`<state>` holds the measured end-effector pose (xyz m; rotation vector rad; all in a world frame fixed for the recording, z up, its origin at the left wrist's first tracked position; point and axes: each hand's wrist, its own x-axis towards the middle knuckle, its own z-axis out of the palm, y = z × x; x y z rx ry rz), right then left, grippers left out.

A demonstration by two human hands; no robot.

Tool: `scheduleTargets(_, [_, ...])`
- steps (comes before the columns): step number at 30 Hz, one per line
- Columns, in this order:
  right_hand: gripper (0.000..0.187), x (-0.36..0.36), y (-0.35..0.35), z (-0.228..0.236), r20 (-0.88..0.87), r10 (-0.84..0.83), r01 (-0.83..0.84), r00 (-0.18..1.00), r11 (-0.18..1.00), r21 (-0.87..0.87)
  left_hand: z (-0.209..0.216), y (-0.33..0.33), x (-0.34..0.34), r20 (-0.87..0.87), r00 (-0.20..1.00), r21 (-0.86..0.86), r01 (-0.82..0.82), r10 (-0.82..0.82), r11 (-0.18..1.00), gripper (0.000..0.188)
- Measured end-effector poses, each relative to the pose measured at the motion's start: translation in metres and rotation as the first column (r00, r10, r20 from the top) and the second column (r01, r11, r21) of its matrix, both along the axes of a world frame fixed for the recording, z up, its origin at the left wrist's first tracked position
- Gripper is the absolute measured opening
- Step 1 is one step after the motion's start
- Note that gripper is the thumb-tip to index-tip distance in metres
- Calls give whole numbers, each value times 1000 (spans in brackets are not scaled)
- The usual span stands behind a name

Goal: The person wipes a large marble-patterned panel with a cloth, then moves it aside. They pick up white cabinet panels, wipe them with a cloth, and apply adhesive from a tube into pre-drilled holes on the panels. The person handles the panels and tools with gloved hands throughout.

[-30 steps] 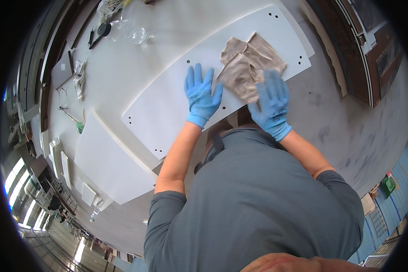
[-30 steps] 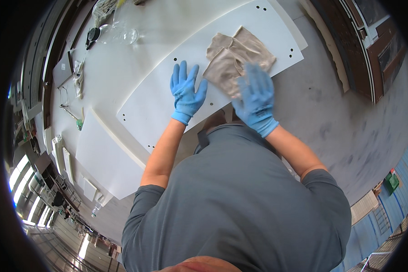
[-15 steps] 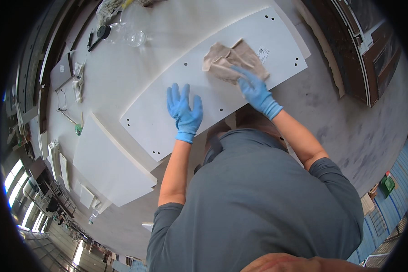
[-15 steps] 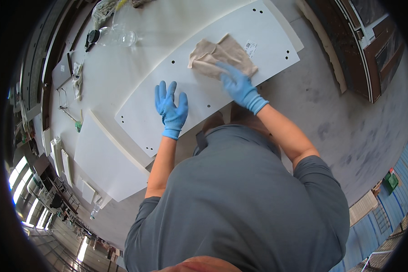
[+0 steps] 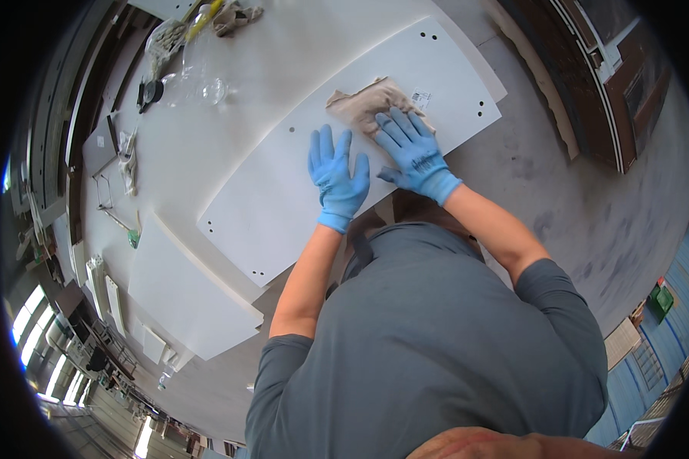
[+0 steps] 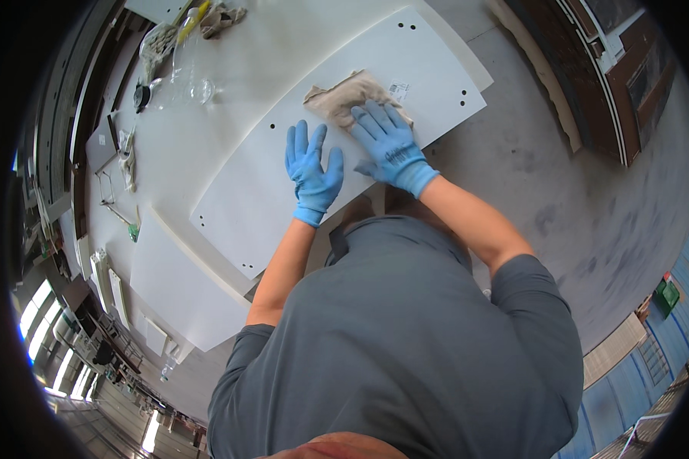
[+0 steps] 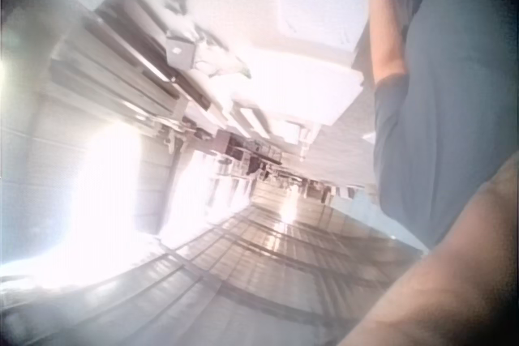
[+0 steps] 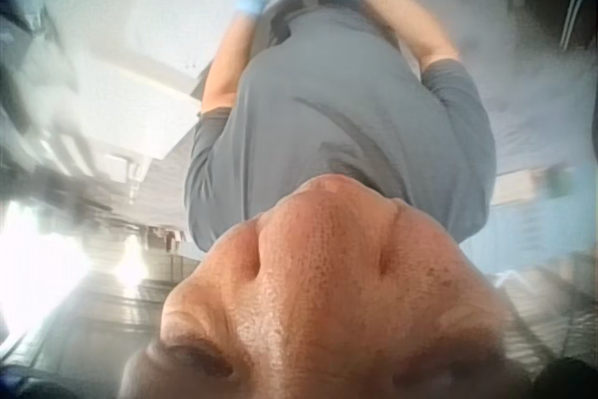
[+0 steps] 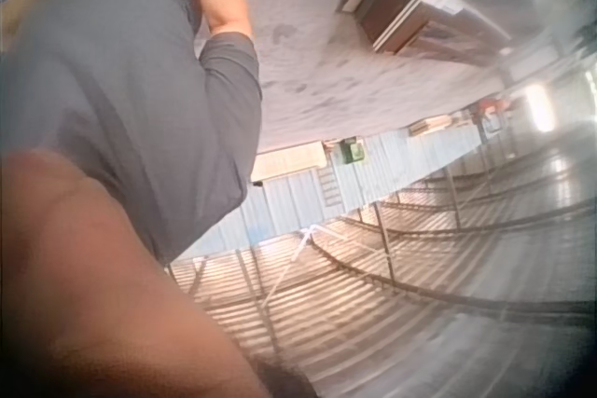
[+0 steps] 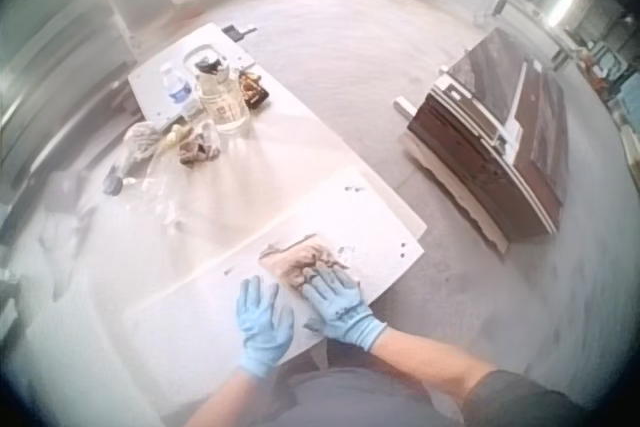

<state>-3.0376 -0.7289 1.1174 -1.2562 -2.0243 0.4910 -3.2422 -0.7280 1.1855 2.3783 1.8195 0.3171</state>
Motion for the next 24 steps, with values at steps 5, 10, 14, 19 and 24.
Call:
scheduleTargets(5, [54, -17, 7, -40, 1, -88, 88, 996, 996, 8, -8, 9, 6, 44, 997, -19, -60, 61, 998, 53])
scheduleTargets(10, [37, 41, 56, -54, 255, -121, 127, 959, 992, -7, -13, 9, 7, 74, 984, -70, -155, 160, 986, 49])
scheduleTargets(14, [26, 177, 127, -91, -100, -703, 616, 704, 675, -407, -8, 5, 12, 90, 973, -104, -204, 213, 973, 47])
scheduleTargets(19, [25, 236, 126, -95, -745, -666, 212, 32, 733, -646, 10, 10, 35, 423, 803, -410, -243, 419, 879, 50])
scheduleTargets(24, [31, 154, 91, -7, -794, -553, -441, -252, 796, -414, 12, 49, 84, 520, 63, -837, 235, 852, 494, 62])
